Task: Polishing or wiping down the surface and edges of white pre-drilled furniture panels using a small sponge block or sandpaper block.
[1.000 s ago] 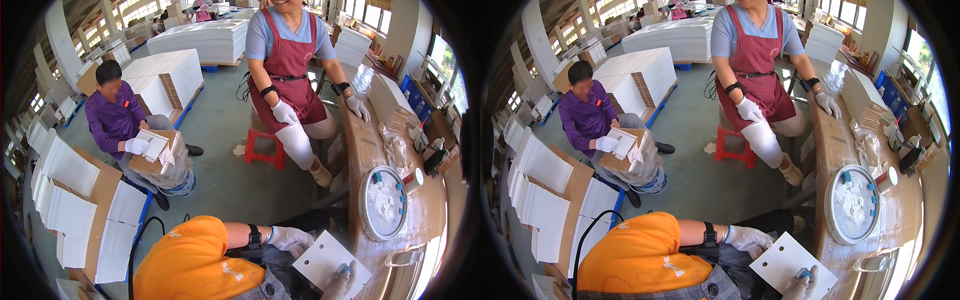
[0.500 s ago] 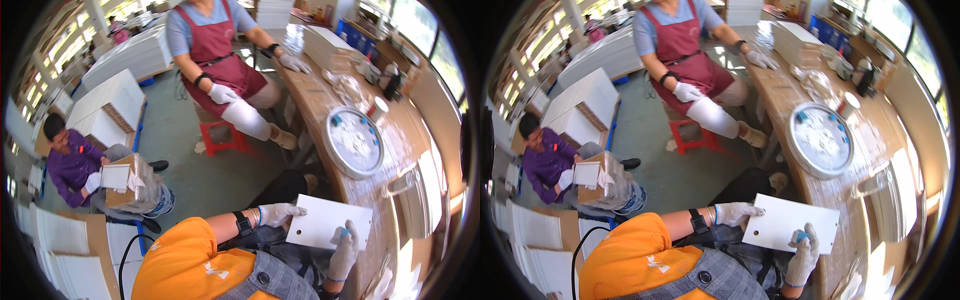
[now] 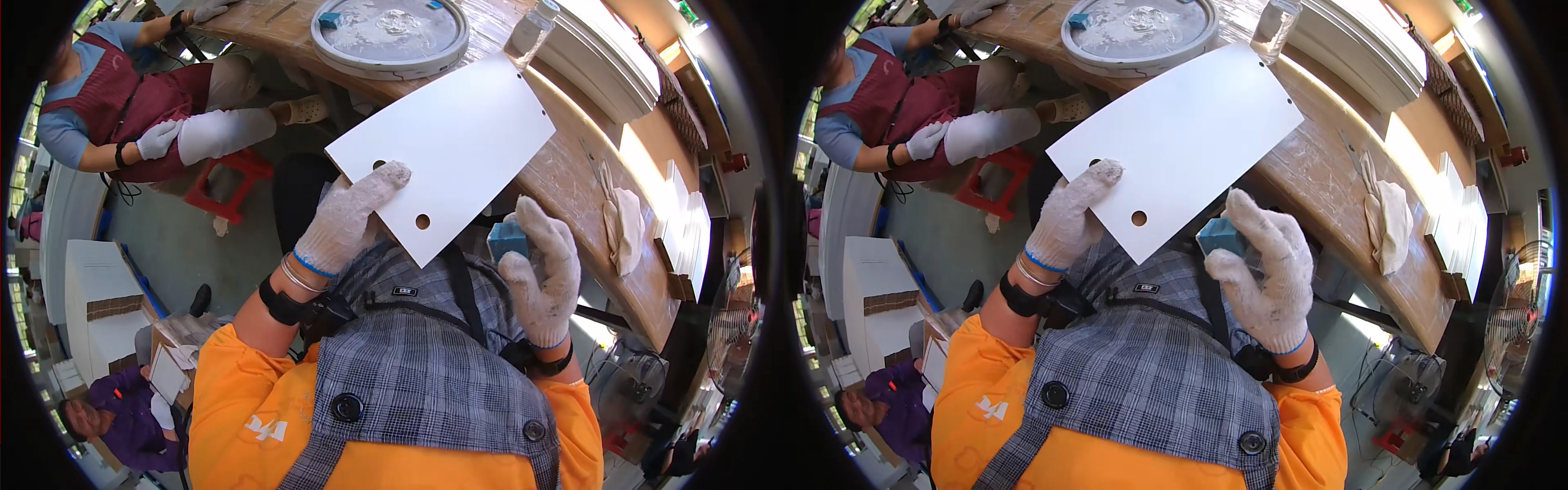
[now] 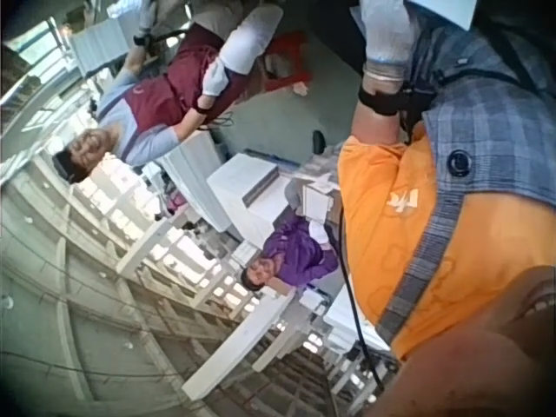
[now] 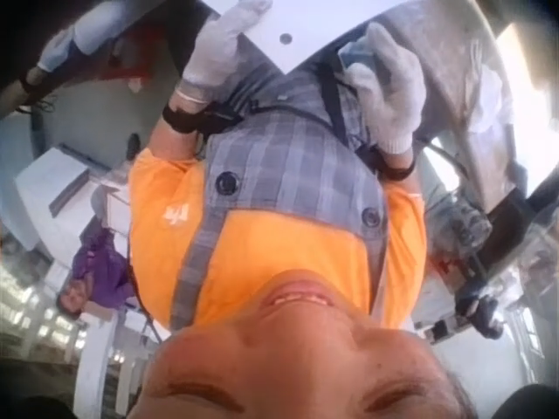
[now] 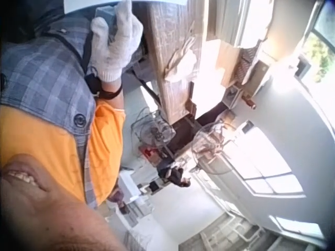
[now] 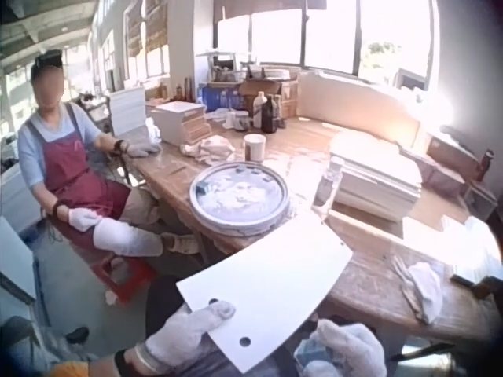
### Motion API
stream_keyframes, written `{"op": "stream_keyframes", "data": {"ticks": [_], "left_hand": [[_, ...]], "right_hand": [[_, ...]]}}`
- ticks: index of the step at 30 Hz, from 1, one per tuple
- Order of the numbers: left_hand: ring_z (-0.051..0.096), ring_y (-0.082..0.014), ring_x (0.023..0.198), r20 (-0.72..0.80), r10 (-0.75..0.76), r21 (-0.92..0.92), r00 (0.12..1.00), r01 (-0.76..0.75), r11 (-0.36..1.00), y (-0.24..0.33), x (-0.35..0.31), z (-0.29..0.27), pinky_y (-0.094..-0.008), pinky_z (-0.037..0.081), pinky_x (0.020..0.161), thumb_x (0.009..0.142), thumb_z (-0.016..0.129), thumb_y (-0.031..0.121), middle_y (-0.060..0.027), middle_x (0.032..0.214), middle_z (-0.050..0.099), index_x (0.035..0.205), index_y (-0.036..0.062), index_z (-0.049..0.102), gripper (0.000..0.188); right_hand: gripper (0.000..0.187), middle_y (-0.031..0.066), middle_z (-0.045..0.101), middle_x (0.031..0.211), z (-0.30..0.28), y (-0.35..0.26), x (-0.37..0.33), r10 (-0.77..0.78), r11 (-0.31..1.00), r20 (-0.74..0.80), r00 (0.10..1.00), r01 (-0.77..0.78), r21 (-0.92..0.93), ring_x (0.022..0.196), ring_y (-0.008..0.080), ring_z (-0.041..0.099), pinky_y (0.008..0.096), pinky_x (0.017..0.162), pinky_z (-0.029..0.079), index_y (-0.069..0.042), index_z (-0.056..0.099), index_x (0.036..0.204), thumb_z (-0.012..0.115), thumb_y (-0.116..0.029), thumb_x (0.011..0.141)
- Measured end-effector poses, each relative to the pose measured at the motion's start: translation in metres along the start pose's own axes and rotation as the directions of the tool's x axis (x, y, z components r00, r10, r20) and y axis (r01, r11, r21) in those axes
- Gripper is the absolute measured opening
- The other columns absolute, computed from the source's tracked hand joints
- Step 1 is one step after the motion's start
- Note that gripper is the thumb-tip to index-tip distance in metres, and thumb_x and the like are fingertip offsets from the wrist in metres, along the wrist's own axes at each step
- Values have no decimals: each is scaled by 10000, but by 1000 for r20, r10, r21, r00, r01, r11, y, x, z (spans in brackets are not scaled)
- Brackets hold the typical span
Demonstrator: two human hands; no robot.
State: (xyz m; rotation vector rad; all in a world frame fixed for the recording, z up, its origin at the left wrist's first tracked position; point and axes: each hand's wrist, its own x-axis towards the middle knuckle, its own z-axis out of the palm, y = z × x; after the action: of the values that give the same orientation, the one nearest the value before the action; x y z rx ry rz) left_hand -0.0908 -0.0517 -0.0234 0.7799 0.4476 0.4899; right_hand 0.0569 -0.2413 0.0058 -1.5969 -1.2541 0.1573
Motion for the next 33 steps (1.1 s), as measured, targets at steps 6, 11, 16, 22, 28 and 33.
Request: {"op": "stream_keyframes", "data": {"ticks": [6,11,16,22,28,33], "left_hand": [[617,-139,917,-106,66,52,992,-60,997,1,-20,19,-273,522,778,899,597,140,-55,993,594,1147,-16,531,301],[622,-195,932,-172,136,63,976,-127,990,3,-27,26,-289,497,816,866,620,62,-89,1039,603,1107,18,580,247],[603,-117,884,-53,319,400,946,-272,875,4,-31,31,-250,497,756,908,597,156,-44,986,602,1099,-7,565,253],[597,-84,821,-200,210,255,957,-156,954,3,-28,31,-229,492,702,901,623,192,-39,927,624,1063,-19,589,269],[597,-86,787,-182,282,303,942,-219,927,5,-26,32,-236,483,688,895,628,201,-43,903,631,1034,-22,597,264],[597,-91,785,-182,300,375,936,-216,902,7,-23,33,-236,476,680,897,621,197,-42,877,638,1010,-21,608,246]], "right_hand": [[567,114,633,982,2,-21,-4,-250,925,201,947,295,-239,839,266,605,373,745,472,-38,576,1190,757,-294,717],[553,105,624,957,8,-31,-2,-265,895,265,927,339,-290,826,260,599,369,749,471,-50,591,1181,751,-300,716],[513,69,599,983,16,-42,9,-284,828,322,903,400,-393,864,242,577,362,763,472,-87,604,1185,728,-294,732],[485,60,572,995,24,-45,15,-272,791,377,885,429,-436,881,234,564,358,776,467,-109,594,1195,712,-262,750],[498,60,562,1013,17,-43,12,-241,771,376,894,412,-485,905,234,557,359,780,466,-121,587,1204,719,-253,743],[474,59,561,1017,21,-44,20,-234,784,373,898,402,-474,909,234,558,357,778,467,-124,599,1187,718,-234,742]]}}
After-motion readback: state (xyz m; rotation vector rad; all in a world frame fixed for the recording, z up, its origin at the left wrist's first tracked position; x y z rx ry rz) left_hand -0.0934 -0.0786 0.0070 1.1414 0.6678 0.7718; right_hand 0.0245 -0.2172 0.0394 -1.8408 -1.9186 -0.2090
